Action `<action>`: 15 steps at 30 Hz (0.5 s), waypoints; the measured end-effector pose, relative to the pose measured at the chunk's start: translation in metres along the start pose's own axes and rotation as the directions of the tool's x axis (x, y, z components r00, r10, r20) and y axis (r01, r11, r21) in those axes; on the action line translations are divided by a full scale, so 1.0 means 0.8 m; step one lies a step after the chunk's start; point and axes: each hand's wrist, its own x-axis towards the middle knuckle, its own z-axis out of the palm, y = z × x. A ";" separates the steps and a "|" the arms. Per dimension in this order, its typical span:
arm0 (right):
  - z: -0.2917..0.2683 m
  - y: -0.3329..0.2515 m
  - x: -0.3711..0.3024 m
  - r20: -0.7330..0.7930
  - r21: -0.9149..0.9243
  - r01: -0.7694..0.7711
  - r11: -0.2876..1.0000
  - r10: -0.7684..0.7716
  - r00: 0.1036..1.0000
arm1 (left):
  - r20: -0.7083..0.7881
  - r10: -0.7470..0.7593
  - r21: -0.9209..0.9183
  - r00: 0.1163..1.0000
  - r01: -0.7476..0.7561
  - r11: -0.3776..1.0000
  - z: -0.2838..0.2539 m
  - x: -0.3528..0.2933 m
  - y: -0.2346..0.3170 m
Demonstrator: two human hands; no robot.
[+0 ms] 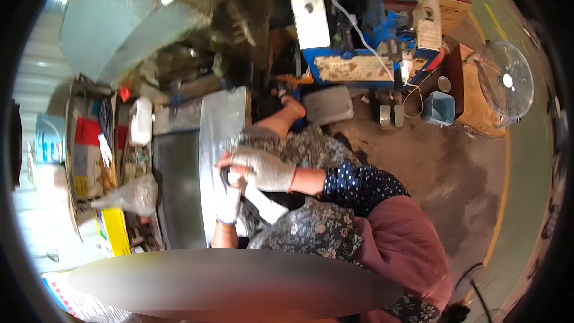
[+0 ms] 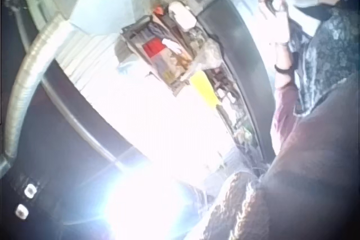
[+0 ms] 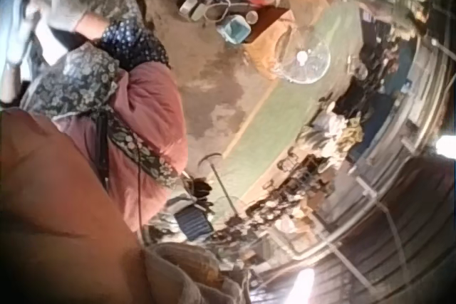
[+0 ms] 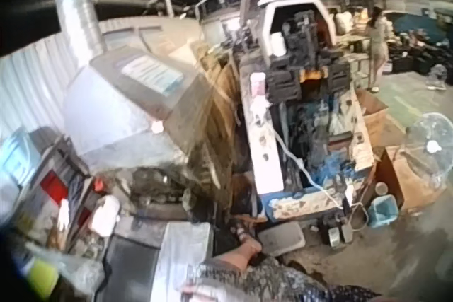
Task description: Inspecting and manipulating shoe components on an assembly line conveyor.
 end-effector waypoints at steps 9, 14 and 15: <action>-0.003 0.007 -0.001 0.021 0.200 -0.101 0.975 0.099 0.995 | 0.121 -0.226 0.031 0.967 0.224 0.974 0.002 0.001 0.061; -0.017 0.005 -0.005 0.269 0.651 -0.294 0.700 0.150 0.951 | 0.086 -0.038 -0.077 0.996 0.045 0.996 0.010 -0.013 0.055; -0.019 0.007 -0.007 0.258 0.540 -0.258 0.801 0.135 0.957 | 0.069 -0.004 -0.039 0.998 0.007 0.999 0.015 -0.014 0.052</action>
